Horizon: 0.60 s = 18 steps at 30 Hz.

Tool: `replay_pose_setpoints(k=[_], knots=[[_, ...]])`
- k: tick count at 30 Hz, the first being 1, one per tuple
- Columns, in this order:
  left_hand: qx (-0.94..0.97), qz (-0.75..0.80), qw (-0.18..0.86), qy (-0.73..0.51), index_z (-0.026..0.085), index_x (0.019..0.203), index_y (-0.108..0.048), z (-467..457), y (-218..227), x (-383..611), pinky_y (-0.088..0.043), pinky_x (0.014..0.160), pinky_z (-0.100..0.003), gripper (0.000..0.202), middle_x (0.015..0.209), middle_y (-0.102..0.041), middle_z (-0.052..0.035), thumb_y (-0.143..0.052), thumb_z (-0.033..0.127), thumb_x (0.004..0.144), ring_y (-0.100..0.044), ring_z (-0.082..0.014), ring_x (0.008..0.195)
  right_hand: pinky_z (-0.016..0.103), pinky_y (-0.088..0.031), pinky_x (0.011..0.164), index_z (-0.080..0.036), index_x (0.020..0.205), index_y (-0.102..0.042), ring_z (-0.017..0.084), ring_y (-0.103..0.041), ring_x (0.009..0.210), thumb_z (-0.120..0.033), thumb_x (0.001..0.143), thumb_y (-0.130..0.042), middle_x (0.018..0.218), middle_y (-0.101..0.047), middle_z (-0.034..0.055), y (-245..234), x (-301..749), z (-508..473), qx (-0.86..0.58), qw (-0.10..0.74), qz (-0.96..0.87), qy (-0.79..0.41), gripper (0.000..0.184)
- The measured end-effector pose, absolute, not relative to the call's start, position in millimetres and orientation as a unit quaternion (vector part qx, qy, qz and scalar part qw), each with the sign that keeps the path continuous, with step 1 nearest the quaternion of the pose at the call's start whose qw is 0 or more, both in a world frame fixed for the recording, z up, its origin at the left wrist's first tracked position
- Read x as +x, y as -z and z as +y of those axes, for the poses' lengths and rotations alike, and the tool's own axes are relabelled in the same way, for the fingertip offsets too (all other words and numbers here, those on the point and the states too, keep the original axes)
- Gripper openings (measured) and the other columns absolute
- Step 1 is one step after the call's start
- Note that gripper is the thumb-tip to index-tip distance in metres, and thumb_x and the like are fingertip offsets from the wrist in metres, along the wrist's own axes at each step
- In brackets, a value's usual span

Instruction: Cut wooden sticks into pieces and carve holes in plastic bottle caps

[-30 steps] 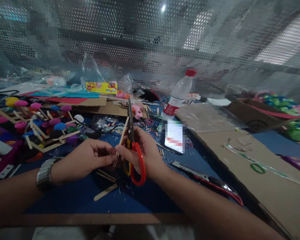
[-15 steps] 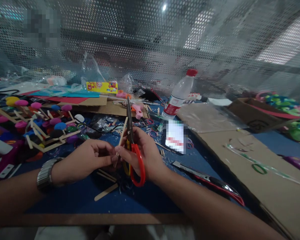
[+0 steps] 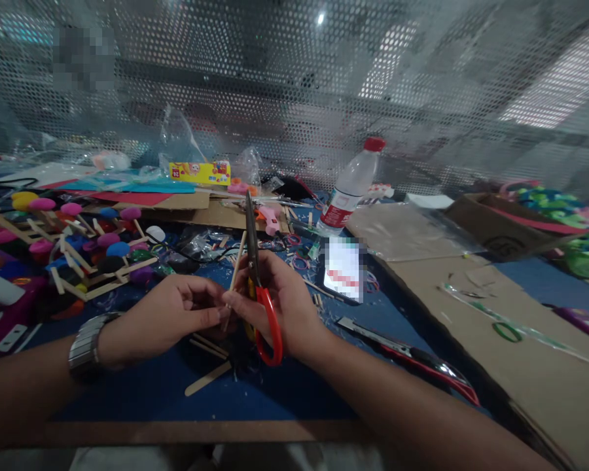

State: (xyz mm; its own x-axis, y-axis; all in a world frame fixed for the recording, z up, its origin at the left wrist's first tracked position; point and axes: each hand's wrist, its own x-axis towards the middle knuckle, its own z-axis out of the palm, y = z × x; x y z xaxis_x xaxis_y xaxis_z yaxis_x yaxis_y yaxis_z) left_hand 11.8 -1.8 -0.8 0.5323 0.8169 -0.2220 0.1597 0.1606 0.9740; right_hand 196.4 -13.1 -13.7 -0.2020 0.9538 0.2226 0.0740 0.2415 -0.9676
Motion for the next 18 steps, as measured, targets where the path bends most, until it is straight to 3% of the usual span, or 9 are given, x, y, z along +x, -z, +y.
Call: replay_pose_setpoints(k=[14, 18], knots=[[0.608, 0.416, 0.615, -0.280, 0.013, 0.075, -0.069, 2.7, -0.8, 9.6, -0.050, 0.060, -0.018, 0.010, 0.068, -0.070, 0.0008, -0.076, 0.018, 0.073, -0.064, -0.0098, 0.063, 0.031, -0.058, 0.063, -0.025, 0.104, -0.052, 0.016, -0.066, 0.071, -0.044, 0.073, -0.084, 0.088, -0.065, 0.0002, 12.7, 197.0, -14.0, -0.395, 0.473, -0.627, -0.476, 0.048], [0.604, 0.425, 0.600, -0.308, 0.012, 0.078, -0.070, 9.3, -1.3, 6.8, -0.052, 0.062, -0.019, 0.015, 0.070, -0.069, 0.0003, -0.079, 0.023, 0.074, -0.064, -0.0098, 0.065, 0.029, -0.058, 0.055, -0.028, 0.123, -0.040, 0.014, -0.065, 0.059, -0.040, 0.071, -0.086, 0.090, -0.064, -0.0022, 11.6, 198.4, -13.4, -0.391, 0.472, -0.589, -0.527, 0.071]])
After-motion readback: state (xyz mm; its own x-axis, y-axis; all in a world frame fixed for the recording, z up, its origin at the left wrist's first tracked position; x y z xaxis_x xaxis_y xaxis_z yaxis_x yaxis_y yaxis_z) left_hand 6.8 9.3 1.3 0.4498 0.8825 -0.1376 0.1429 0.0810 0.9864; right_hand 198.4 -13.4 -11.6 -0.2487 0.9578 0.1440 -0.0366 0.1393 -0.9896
